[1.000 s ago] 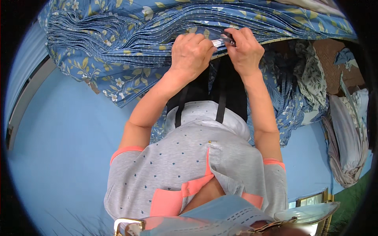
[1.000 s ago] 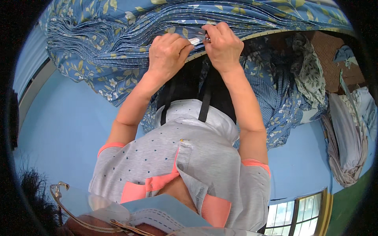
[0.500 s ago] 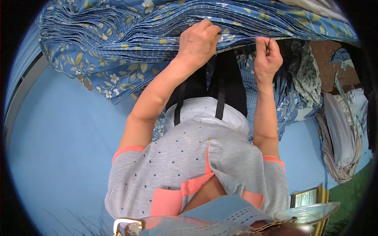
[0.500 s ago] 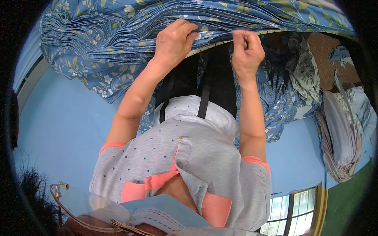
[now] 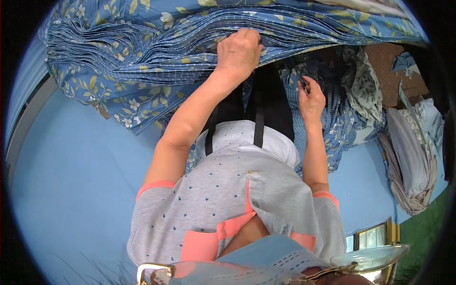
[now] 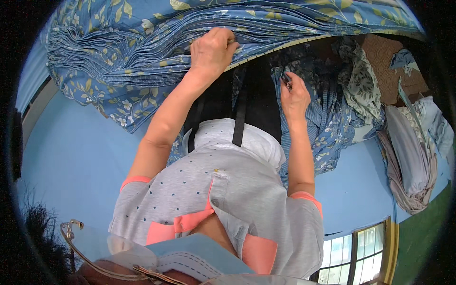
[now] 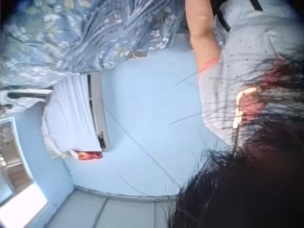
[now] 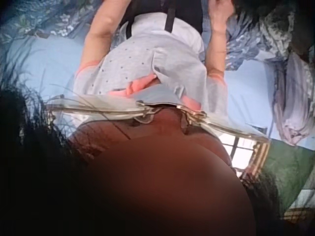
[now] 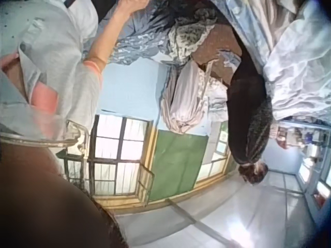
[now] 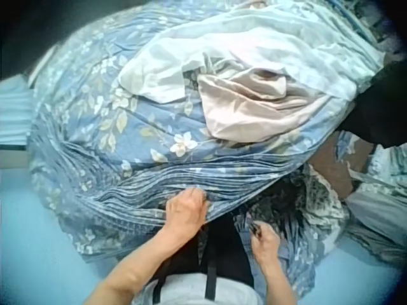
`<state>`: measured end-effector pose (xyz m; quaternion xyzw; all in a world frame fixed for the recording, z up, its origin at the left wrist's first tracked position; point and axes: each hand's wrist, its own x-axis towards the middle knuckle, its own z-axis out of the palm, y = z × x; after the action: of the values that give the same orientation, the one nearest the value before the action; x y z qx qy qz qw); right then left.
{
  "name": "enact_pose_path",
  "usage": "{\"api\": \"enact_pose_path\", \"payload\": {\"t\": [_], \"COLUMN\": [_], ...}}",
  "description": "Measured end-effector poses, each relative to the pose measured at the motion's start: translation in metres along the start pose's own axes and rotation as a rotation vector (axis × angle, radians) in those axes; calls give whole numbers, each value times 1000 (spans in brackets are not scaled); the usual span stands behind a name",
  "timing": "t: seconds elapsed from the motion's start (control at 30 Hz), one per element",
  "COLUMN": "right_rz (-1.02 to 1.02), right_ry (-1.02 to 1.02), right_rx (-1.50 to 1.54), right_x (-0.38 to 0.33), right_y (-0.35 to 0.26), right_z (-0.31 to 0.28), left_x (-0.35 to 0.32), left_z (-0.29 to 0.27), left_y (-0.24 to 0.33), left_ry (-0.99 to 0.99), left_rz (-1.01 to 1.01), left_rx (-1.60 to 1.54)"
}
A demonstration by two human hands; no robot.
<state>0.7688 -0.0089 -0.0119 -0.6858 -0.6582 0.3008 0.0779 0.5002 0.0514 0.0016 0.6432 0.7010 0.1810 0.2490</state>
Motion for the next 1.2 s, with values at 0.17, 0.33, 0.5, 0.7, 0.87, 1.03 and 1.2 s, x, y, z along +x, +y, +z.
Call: {"api": "enact_pose_path", "payload": {"t": [0.17,0.33,0.5,0.7,0.87,1.03,1.2], "right_rz": [-36,-54,-41,-114,-122,-162,-232], "right_ry": [-37,-44,-54,-47,-92,-102,-170], "right_rx": [71,92,81,112,94,114,259], "right_x": [8,14,25,40,52,63,79], "right_y": [-15,-9,-2,4,10,16,-5], "right_z": [0,-6,-16,-26,-40,-46,-40], "left_x": [0,4,10,12,-5,-38,-50], "left_z": [13,26,36,44,10,-28,-16], "left_y": [1,-3,-2,4,11,22,30], "left_ry": [128,198,242,273,265,260,216], "left_rz": [-21,-36,-84,-149,-206,-413,-527], "left_rx": [-52,-37,47,51,-82,-354,-469]}}
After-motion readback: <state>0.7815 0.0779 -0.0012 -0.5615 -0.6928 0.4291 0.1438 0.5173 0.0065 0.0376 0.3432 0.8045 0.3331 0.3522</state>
